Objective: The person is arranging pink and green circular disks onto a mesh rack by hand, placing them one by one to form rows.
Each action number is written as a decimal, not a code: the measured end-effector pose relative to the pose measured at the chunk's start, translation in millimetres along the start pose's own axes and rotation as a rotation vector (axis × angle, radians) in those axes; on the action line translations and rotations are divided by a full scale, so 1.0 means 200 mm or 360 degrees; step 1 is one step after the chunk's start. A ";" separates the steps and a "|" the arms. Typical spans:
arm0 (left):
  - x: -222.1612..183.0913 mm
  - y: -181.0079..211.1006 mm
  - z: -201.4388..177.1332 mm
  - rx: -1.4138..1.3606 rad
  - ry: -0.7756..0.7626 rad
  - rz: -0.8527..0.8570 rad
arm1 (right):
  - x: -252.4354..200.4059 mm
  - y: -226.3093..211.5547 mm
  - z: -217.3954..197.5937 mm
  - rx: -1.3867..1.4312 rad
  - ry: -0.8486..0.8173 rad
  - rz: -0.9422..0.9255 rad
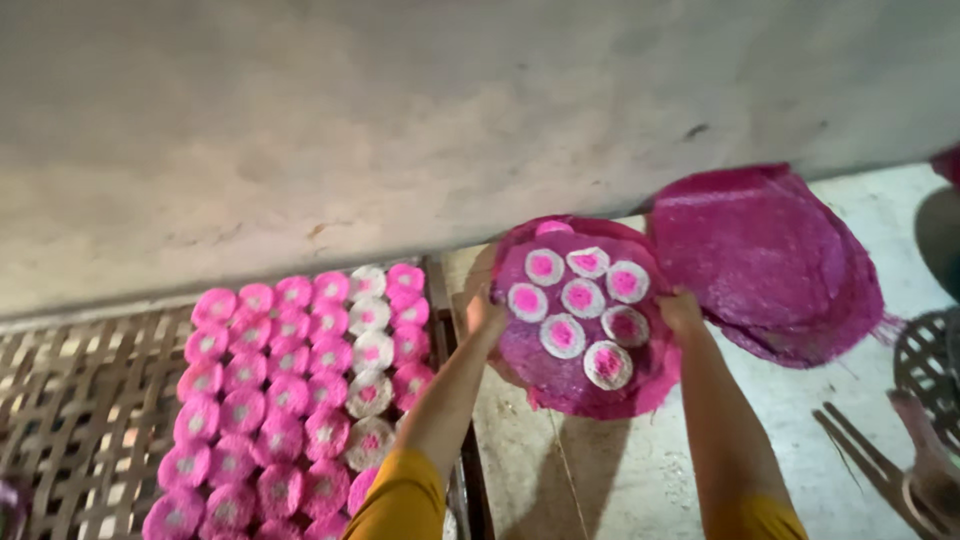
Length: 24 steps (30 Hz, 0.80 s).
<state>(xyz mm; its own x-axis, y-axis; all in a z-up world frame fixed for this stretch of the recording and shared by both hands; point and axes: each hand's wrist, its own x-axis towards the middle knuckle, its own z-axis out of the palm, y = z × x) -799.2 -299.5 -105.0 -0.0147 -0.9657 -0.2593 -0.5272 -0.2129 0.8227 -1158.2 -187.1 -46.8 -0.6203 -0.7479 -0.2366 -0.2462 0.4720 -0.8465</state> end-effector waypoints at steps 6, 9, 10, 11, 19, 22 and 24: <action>-0.13 0.02 -0.17 -0.0221 0.0143 0.0520 | -0.22 -0.25 0.00 0.0264 -0.0342 0.0049; -0.28 -0.06 -0.47 -0.0331 -0.0034 0.0474 | -0.48 -0.44 0.07 0.0315 -0.0598 0.0098; -0.33 -0.10 -0.61 -0.0264 -0.0055 0.0422 | -0.58 -0.50 0.14 0.0302 -0.0679 0.0047; -0.38 -0.16 -0.77 -0.0198 -0.0078 0.0368 | -0.69 -0.57 0.21 0.0289 -0.0760 -0.0003; -0.89 -0.88 -2.47 -0.0568 0.0259 0.0700 | -1.71 -1.14 1.31 0.0471 -0.1406 -0.0420; -1.06 -1.24 -3.21 -0.0571 0.0278 0.0297 | -2.10 -1.22 1.91 0.0458 -0.1537 -0.0596; -1.25 -1.40 -3.68 -0.0322 0.0473 0.0433 | -2.37 -1.30 2.31 0.0603 -0.1636 -0.0515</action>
<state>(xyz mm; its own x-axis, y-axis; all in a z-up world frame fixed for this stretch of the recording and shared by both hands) -22.5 -108.6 102.1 0.1304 -0.9850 0.1126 -0.3606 0.0587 0.9309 -455.6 -170.7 64.1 0.3777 -0.9192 -0.1118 0.0655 0.1470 -0.9870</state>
